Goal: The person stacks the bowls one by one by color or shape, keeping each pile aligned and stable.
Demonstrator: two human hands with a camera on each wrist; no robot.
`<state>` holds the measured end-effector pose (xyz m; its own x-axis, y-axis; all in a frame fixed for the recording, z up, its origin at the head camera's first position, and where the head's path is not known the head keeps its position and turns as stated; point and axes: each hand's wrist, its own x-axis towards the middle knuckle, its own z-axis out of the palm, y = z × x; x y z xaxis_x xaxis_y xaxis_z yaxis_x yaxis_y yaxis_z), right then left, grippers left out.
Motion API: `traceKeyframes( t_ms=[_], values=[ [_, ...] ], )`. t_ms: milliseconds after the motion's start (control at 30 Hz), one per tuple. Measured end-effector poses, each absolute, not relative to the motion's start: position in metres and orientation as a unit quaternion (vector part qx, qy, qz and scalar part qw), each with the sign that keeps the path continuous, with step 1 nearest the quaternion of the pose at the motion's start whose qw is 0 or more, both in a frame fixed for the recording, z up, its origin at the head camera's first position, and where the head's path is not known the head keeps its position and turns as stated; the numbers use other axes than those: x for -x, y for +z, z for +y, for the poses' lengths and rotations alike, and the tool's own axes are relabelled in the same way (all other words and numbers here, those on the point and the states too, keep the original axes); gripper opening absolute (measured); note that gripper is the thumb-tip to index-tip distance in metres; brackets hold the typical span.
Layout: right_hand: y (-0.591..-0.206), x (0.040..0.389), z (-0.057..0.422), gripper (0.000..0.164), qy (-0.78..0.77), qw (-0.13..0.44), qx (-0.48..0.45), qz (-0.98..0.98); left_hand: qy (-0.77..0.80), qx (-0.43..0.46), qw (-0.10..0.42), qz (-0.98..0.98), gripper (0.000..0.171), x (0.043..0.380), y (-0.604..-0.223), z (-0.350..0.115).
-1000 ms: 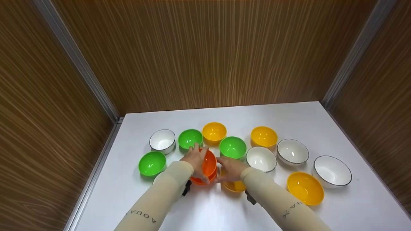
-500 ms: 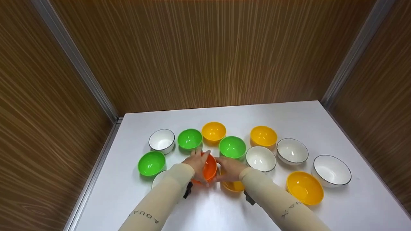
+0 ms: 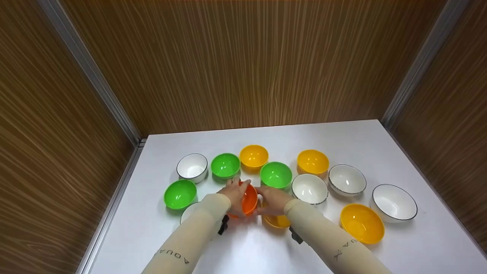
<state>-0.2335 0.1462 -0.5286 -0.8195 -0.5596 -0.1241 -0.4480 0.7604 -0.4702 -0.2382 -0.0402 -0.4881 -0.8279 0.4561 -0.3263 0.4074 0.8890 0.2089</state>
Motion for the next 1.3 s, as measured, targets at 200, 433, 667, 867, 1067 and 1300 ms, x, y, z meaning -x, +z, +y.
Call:
traceKeyframes(
  t_ms=[200, 433, 667, 867, 1067, 1300],
  values=[
    [-0.526, 0.234, 0.146, 0.075, -0.211, 0.134, 0.264, 0.932, 0.069, -0.216, 0.200, 0.953, 0.113, 0.238, -0.486, -0.040],
    [-0.526, 0.234, 0.145, 0.076, -0.217, 0.149, 0.243, 0.934, 0.074, -0.207, 0.200, 0.955, 0.112, 0.239, -0.487, -0.040],
    [-0.526, 0.233, 0.146, 0.077, -0.212, 0.153, 0.225, 0.939, 0.079, -0.209, 0.195, 0.955, 0.113, 0.246, -0.489, -0.041],
    [-0.524, 0.229, 0.148, 0.078, -0.194, 0.157, 0.209, 0.945, 0.084, -0.209, 0.188, 0.956, 0.114, 0.251, -0.490, -0.043],
    [-0.518, 0.222, 0.153, 0.078, -0.198, 0.141, 0.214, 0.946, 0.081, -0.225, 0.157, 0.958, 0.111, 0.243, -0.487, -0.043],
    [-0.509, 0.201, 0.177, 0.068, -0.244, 0.043, 0.249, 0.936, 0.189, -0.273, 0.044, 0.942, 0.095, 0.205, -0.473, -0.027]
  ],
)
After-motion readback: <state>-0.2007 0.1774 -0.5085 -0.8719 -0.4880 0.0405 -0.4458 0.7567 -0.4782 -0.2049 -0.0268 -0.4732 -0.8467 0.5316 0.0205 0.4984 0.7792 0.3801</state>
